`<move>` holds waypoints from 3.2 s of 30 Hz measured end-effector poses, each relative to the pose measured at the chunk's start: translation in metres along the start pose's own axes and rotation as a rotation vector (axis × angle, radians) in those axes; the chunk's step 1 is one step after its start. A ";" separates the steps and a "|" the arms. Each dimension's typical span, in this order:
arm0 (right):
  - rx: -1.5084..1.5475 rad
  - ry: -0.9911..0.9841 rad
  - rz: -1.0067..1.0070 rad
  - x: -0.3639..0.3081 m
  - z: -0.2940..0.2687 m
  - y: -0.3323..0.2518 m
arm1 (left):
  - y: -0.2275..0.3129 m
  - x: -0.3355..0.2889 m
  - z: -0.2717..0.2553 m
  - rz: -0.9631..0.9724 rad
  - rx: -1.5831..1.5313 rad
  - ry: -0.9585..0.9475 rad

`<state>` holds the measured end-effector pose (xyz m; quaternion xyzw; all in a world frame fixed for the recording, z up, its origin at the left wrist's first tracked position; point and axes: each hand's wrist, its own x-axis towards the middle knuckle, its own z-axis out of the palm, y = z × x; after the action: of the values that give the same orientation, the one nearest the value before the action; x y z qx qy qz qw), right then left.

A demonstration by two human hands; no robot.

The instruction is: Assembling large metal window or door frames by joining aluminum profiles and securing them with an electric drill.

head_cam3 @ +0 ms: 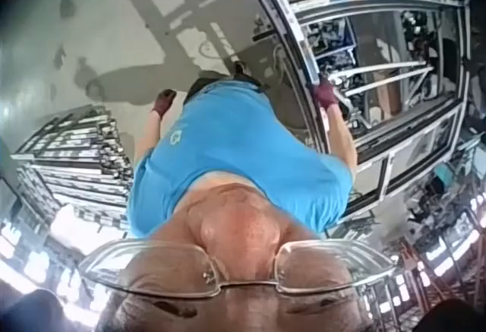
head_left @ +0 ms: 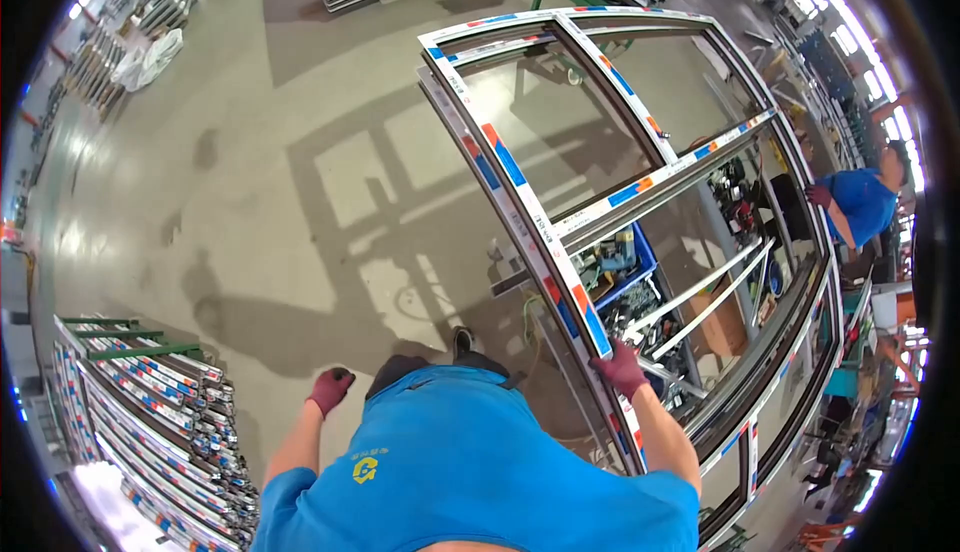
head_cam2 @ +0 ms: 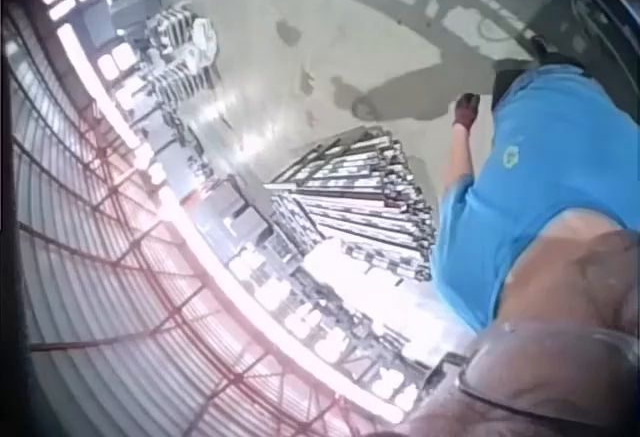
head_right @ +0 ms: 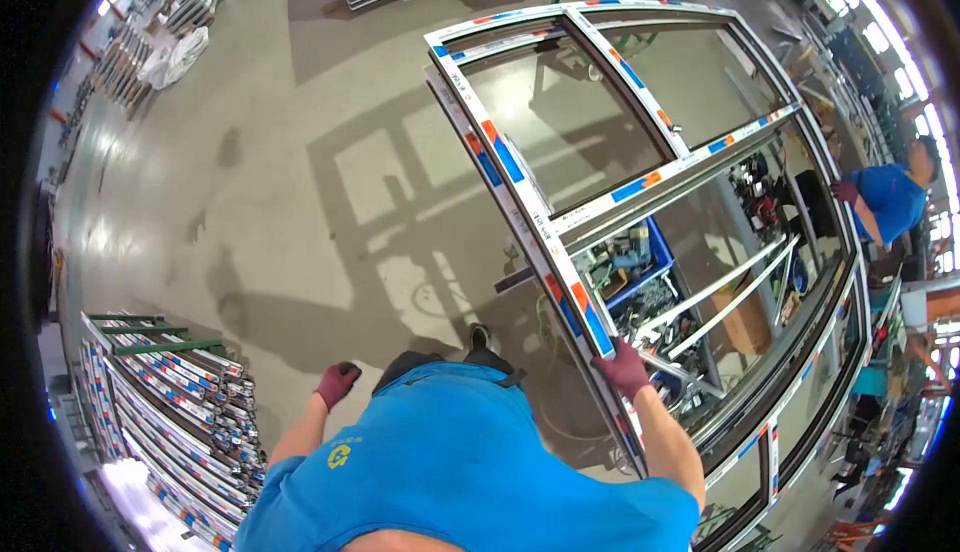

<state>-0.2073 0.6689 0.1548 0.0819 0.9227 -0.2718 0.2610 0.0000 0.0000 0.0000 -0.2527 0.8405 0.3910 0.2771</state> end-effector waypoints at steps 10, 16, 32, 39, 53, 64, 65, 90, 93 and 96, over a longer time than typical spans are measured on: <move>0.133 0.083 -0.009 0.037 -0.032 -0.087 | 0.170 0.124 -0.131 0.264 0.007 0.098; 0.285 0.092 0.026 0.092 -0.051 -0.129 | 0.136 0.223 -0.206 0.170 0.118 -0.071; 0.079 0.206 0.119 0.316 -0.169 -0.488 | 0.209 0.547 -0.538 0.229 0.027 0.192; 0.123 0.092 0.094 0.455 -0.196 -0.684 | 0.294 0.659 -0.619 0.333 0.015 0.093; 0.118 -0.016 -0.147 0.783 -0.195 -1.026 | 0.337 0.840 -0.747 0.069 -0.301 0.184; 0.096 0.041 0.017 1.053 -0.215 -1.230 | 0.308 1.072 -0.997 -0.122 -0.404 0.159; 0.192 0.028 0.010 1.073 -0.215 -1.246 | 0.304 1.089 -1.035 -0.129 -0.368 0.174; 0.060 -0.082 -0.016 1.668 -0.119 -1.910 | 0.195 1.542 -1.649 -0.641 -0.307 0.103; 0.037 -0.032 -0.016 1.742 -0.103 -1.944 | 0.181 1.607 -1.710 -0.705 -0.269 0.055; 0.033 0.028 -0.013 1.802 -0.080 -2.014 | 0.163 1.682 -1.794 -0.711 -0.254 0.048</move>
<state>-2.3646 -0.9600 0.1886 0.0837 0.9222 -0.2874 0.2451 -1.7947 -1.6886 -0.0618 -0.5700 0.6514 0.3654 0.3424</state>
